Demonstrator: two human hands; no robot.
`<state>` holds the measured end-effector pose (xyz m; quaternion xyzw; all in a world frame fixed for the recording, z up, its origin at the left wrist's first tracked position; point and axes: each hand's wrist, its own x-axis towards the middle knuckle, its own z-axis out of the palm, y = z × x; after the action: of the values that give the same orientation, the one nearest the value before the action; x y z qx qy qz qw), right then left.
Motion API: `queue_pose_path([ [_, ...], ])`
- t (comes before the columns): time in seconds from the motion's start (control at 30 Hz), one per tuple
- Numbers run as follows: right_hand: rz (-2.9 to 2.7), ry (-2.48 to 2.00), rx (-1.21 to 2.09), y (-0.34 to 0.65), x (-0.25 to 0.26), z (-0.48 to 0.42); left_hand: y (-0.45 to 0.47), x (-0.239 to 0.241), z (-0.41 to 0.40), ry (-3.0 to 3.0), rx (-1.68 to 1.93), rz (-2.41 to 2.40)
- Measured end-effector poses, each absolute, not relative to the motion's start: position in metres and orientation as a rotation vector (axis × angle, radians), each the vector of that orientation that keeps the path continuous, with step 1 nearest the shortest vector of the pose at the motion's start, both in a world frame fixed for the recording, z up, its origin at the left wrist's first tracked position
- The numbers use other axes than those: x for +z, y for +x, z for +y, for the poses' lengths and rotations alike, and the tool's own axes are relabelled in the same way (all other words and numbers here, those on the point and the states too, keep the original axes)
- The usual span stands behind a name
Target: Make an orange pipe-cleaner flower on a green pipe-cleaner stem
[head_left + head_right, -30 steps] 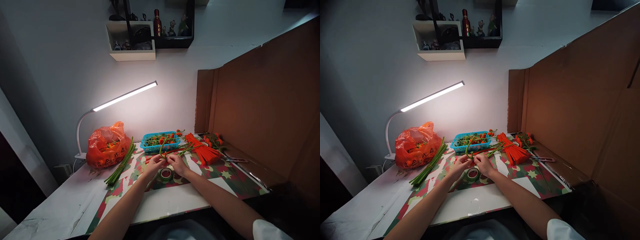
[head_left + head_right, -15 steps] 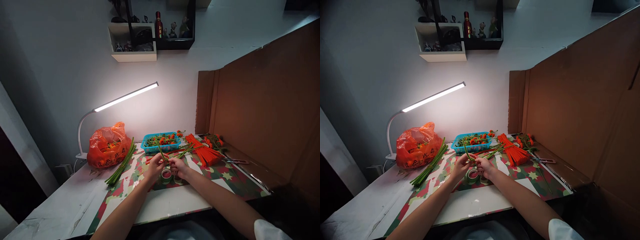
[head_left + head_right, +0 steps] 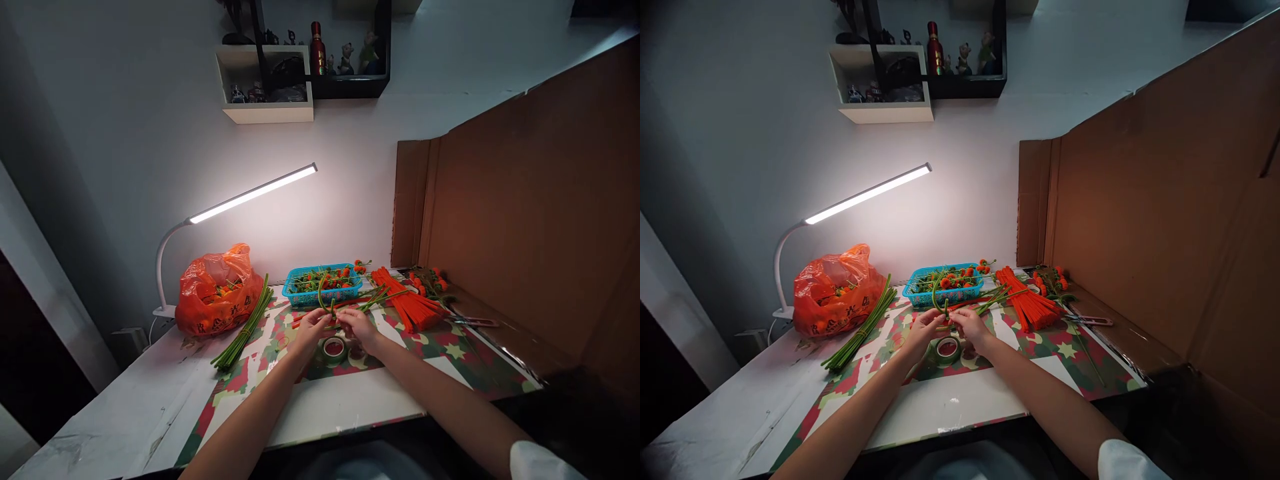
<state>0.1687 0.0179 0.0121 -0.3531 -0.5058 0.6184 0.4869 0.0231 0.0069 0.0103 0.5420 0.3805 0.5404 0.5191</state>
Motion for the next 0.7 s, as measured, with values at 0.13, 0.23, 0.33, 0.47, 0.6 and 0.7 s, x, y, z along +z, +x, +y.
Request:
queue_pose_path([
  [0.13, -1.197, -0.801, 1.303, 0.1741, 0.0210, 0.0178, 0.0205, 0.0071, 0.0095, 1.246, 1.229, 0.858],
  [0.23, -1.215, -0.802, 1.354, 0.1744, 0.0212, 0.0180, 0.0200, 0.0069, 0.0078, 1.246, 1.064, 0.797],
  [0.33, -1.284, -0.787, 1.428, 0.1729, 0.0171, 0.0192, 0.0201, 0.0082, 0.0064, 1.217, 0.977, 0.744],
  [0.47, -1.287, -0.766, 1.403, 0.1720, 0.0148, 0.0206, 0.0193, 0.0097, 0.0090, 1.117, 1.086, 0.729],
  [0.6, -1.224, -0.784, 1.403, 0.1713, 0.0154, 0.0210, 0.0196, 0.0093, 0.0102, 1.138, 1.116, 0.745],
  [0.7, -1.189, -0.798, 1.423, 0.1717, 0.0155, 0.0202, 0.0209, 0.0086, 0.0090, 1.222, 1.129, 0.780],
])
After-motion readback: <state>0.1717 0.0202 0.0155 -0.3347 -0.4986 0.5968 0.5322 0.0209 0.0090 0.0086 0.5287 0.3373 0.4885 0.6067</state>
